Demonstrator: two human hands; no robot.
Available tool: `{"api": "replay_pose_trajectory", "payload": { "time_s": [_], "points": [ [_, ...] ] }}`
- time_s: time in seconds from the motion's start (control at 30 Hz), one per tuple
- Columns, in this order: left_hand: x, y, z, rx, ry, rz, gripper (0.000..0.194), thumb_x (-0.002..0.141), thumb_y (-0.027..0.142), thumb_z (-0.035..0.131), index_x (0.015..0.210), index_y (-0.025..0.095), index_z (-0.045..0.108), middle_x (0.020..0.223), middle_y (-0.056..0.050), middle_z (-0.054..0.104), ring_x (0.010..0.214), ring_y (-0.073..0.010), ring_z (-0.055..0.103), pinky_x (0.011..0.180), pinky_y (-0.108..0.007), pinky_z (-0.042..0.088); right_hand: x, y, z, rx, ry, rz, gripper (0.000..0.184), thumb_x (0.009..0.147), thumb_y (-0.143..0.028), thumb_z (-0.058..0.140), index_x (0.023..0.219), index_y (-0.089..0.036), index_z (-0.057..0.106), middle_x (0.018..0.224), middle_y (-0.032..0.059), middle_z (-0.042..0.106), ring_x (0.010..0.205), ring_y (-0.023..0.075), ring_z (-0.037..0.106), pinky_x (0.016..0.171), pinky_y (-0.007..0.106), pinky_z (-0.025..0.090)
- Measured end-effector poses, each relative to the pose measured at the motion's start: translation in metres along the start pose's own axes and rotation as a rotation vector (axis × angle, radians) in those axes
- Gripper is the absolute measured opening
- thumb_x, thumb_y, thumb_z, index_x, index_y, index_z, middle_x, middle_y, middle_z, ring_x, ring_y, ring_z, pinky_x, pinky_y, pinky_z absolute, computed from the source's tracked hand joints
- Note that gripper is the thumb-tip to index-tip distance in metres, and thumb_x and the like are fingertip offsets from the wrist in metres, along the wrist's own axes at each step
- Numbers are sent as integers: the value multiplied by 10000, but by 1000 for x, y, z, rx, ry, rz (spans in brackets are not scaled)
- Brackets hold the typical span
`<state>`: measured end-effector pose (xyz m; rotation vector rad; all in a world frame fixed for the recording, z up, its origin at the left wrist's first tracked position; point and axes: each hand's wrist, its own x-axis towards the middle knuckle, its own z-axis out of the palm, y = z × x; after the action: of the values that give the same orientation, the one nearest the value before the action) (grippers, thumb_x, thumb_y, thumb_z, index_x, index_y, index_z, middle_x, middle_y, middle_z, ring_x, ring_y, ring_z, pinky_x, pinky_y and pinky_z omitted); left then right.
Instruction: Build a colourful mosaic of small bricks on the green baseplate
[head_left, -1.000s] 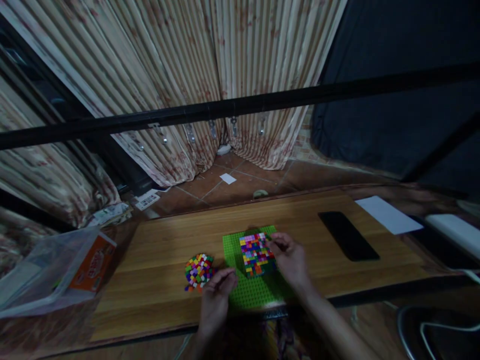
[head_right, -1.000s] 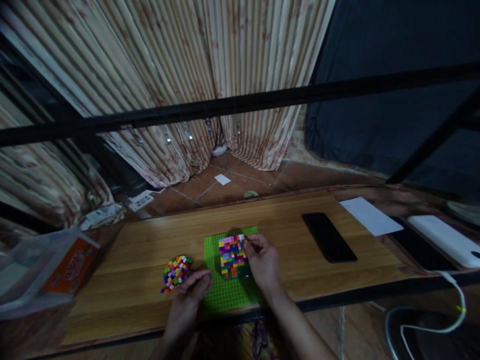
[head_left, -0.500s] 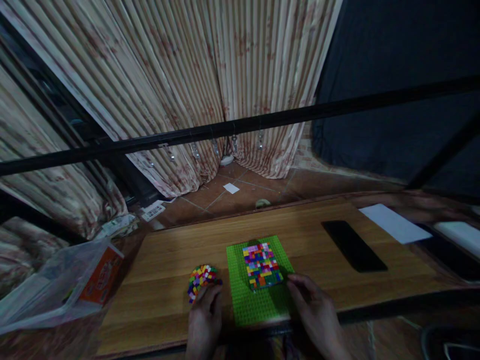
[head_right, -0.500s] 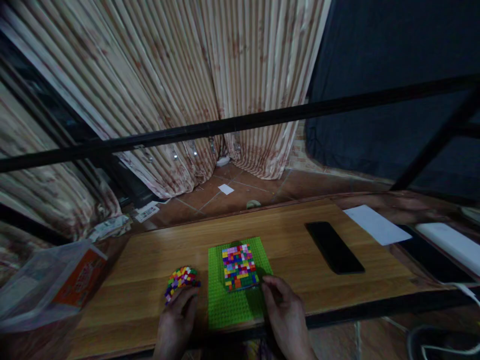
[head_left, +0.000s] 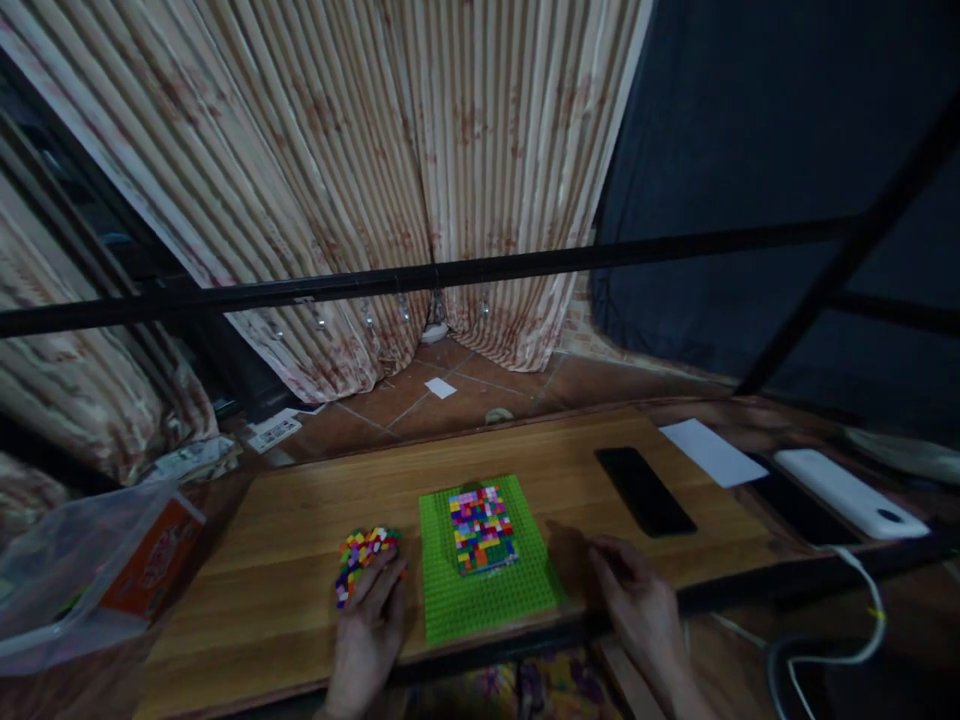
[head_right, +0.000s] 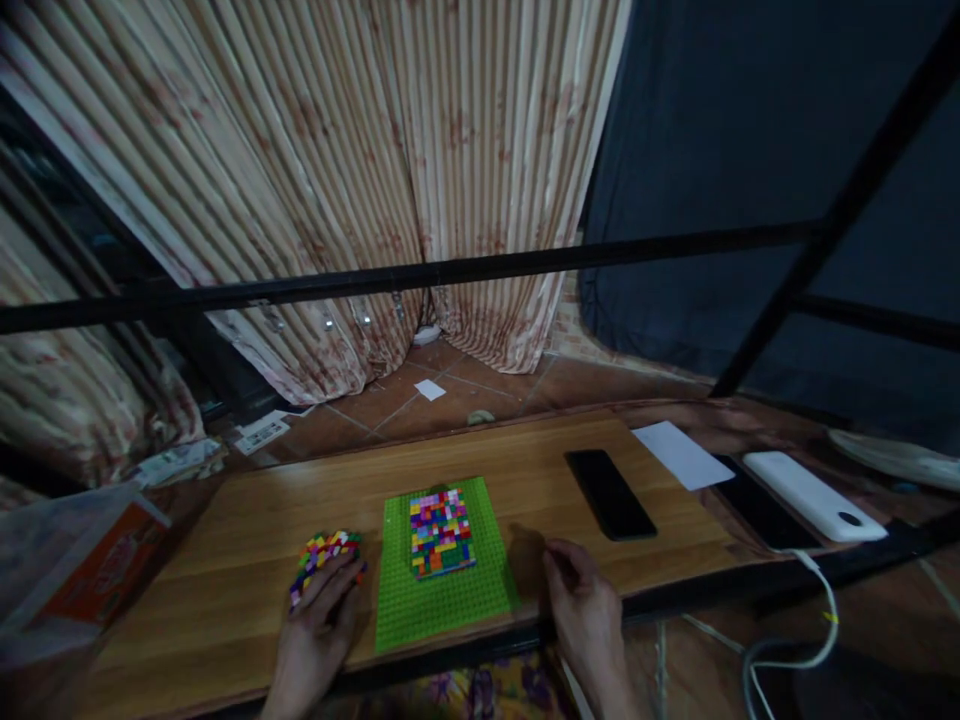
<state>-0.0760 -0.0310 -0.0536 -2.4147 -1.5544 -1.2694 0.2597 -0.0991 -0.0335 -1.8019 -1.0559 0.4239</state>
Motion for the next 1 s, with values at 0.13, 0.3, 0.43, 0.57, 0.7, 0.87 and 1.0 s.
{"api": "replay_pose_trajectory", "payload": {
  "time_s": [0.13, 0.3, 0.43, 0.57, 0.7, 0.87, 1.0],
  "points": [
    [-8, 17, -8, 26, -2, -57, 305, 884, 171, 475, 1142, 223, 628, 1203, -84, 627, 1104, -208, 612, 954, -384, 507, -17, 3, 10, -52, -87, -113, 360, 828, -484, 510, 967, -204, 687, 1006, 75, 725, 928, 237, 689, 803, 326, 553],
    [-37, 25, -31, 156, 110, -248, 386, 878, 223, 501, 1261, 194, 535, 1224, -125, 560, 1143, -244, 554, 968, -406, 478, -47, 1, 22, -73, -187, -315, 351, 852, -489, 489, 949, -221, 692, 963, 60, 724, 844, 224, 699, 731, 312, 561],
    [-52, 15, -52, 364, 72, -362, 532, 851, 360, 557, 1320, 125, 468, 1277, -180, 524, 1166, -309, 508, 974, -477, 443, -70, -25, 35, -38, -264, -516, 274, 897, -405, 476, 941, -230, 682, 931, 54, 711, 837, 197, 688, 743, 285, 543],
    [-53, 12, -53, 500, -93, -408, 542, 898, 384, 456, 1353, 89, 438, 1377, -195, 483, 1295, -331, 408, 1049, -537, 347, -82, -78, 69, -94, -482, -663, 263, 927, -257, 419, 1029, -215, 657, 994, 64, 693, 933, 189, 661, 822, 282, 514],
    [-49, 18, -43, 611, -213, -489, 558, 931, 404, 346, 1388, 91, 414, 1442, -195, 430, 1363, -346, 322, 1066, -630, 251, -76, -119, 119, -361, -590, -629, 345, 892, -107, 395, 1151, -144, 620, 1040, 108, 681, 968, 200, 646, 880, 285, 471],
    [-39, 17, -37, 602, -326, -519, 645, 925, 490, 282, 1435, 100, 349, 1505, -175, 337, 1418, -339, 215, 1090, -654, 165, -64, -126, 159, -492, -593, -529, 339, 870, -119, 452, 1174, -70, 596, 1076, 172, 663, 972, 234, 649, 865, 312, 459],
    [-29, 12, -34, 535, -390, -529, 712, 912, 539, 264, 1448, 72, 311, 1529, -181, 275, 1432, -344, 166, 1097, -663, 111, -61, -122, 168, -518, -585, -498, 309, 848, -227, 552, 1136, -136, 618, 1037, 116, 673, 894, 214, 663, 809, 286, 464]
  ]
}}
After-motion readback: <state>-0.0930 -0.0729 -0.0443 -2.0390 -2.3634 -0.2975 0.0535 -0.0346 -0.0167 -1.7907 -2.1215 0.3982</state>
